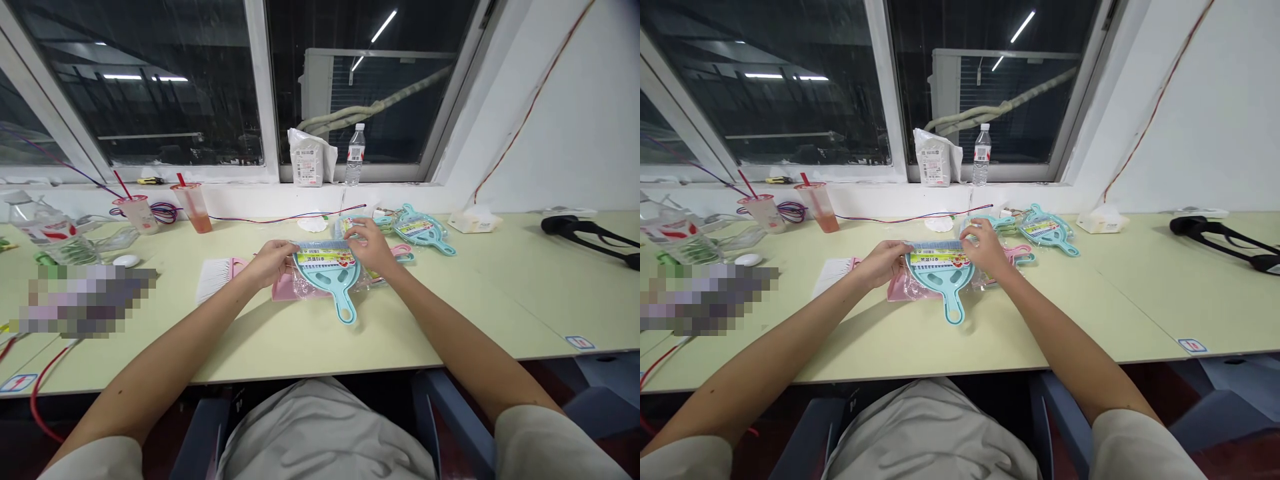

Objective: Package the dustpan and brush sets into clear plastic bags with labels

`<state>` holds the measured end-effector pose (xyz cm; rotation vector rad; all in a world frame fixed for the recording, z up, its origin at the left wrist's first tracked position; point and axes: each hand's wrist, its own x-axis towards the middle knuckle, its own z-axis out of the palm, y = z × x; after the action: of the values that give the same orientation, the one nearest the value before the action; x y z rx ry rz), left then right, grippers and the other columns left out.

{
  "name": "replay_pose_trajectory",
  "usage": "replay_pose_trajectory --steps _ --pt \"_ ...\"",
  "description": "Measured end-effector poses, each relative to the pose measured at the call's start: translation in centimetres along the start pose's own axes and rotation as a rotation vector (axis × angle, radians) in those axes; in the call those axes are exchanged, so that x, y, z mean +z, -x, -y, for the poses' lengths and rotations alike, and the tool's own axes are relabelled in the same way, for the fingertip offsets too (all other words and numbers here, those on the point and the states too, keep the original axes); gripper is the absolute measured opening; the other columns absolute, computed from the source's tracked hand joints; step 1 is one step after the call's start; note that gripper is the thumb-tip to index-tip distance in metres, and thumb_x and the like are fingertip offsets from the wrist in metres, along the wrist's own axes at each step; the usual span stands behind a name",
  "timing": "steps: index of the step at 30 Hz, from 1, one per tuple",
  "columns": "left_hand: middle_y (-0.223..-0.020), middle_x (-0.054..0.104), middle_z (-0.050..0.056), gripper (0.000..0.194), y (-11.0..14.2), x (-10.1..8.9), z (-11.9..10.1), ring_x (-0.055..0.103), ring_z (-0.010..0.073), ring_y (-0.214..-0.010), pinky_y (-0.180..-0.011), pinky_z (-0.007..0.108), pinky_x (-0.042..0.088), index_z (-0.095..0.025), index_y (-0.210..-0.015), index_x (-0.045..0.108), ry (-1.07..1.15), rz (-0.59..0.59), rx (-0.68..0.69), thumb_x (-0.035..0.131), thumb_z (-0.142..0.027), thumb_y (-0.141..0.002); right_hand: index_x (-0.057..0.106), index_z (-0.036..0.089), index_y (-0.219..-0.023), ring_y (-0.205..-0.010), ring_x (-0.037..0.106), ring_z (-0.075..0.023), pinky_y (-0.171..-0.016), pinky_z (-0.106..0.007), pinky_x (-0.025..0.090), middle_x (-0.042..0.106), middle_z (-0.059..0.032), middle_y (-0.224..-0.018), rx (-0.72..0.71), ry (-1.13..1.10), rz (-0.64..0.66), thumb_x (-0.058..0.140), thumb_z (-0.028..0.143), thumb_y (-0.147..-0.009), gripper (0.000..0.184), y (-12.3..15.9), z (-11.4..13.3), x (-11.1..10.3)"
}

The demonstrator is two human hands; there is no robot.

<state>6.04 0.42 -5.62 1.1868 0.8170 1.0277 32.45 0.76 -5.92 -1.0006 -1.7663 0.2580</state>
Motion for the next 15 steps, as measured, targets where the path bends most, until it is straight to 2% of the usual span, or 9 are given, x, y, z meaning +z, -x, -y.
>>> replay_pose_trajectory --steps 2,5,8,10,12,15 --pt "-0.074 0.068 0.009 0.009 0.1 0.1 0.0 0.066 0.0172 -0.064 -0.059 0.030 0.057 -0.012 -0.078 0.065 -0.018 0.001 0.001 0.071 -0.018 -0.077 0.071 0.022 -0.086 -0.114 0.052 -0.0296 -0.103 -0.047 0.038 0.059 -0.0107 -0.117 -0.211 0.158 0.026 0.061 0.018 -0.081 0.012 0.3 1.8 0.5" --pt "-0.072 0.066 0.007 0.010 0.3 0.3 0.3 0.064 0.0160 -0.062 -0.059 0.029 0.056 -0.013 -0.079 0.066 -0.023 0.038 0.027 0.072 -0.020 -0.077 0.069 0.021 -0.095 -0.103 0.053 -0.0271 -0.096 -0.043 0.041 0.060 -0.0106 -0.104 -0.400 0.239 0.233 0.054 0.018 -0.090 0.016 0.5 4.8 2.4" --pt "-0.071 0.065 0.005 0.011 0.5 0.5 0.4 0.062 0.0146 -0.060 -0.058 0.029 0.055 -0.013 -0.081 0.067 -0.016 0.084 0.060 0.072 -0.022 -0.076 0.066 0.019 -0.098 -0.097 0.053 -0.0264 -0.090 -0.041 0.042 0.060 -0.0110 -0.099 -0.413 0.322 0.335 0.047 0.019 -0.096 0.020 0.2 6.4 4.4" --pt "-0.072 0.066 0.005 0.012 0.6 0.7 0.3 0.062 0.0145 -0.060 -0.057 0.029 0.055 -0.013 -0.083 0.068 0.000 0.090 0.079 0.071 -0.021 -0.076 0.065 0.019 -0.098 -0.095 0.053 -0.0266 -0.085 -0.039 0.041 0.061 -0.0113 -0.098 -0.394 0.399 0.352 0.044 0.020 -0.098 0.021 -0.4 6.3 4.9" --pt "-0.073 0.067 0.007 0.014 0.7 0.8 0.0 0.064 0.0159 -0.061 -0.058 0.030 0.056 -0.012 -0.087 0.069 0.019 0.068 0.100 0.071 -0.020 -0.076 0.065 0.019 -0.096 -0.094 0.053 -0.0270 -0.083 -0.039 0.039 0.061 -0.0119 -0.097 -0.376 0.482 0.358 0.043 0.023 -0.099 0.022 -1.0 5.4 4.5" --pt "-0.078 0.070 0.011 0.016 0.7 0.8 -0.7 0.069 0.0197 -0.066 -0.059 0.032 0.057 -0.010 -0.089 0.068 0.023 0.009 0.108 0.071 -0.019 -0.076 0.064 0.019 -0.087 -0.089 0.055 -0.0265 -0.080 -0.037 0.037 0.064 -0.0128 -0.093 -0.318 0.584 0.362 0.043 0.025 -0.100 0.025 -1.9 3.4 2.5"
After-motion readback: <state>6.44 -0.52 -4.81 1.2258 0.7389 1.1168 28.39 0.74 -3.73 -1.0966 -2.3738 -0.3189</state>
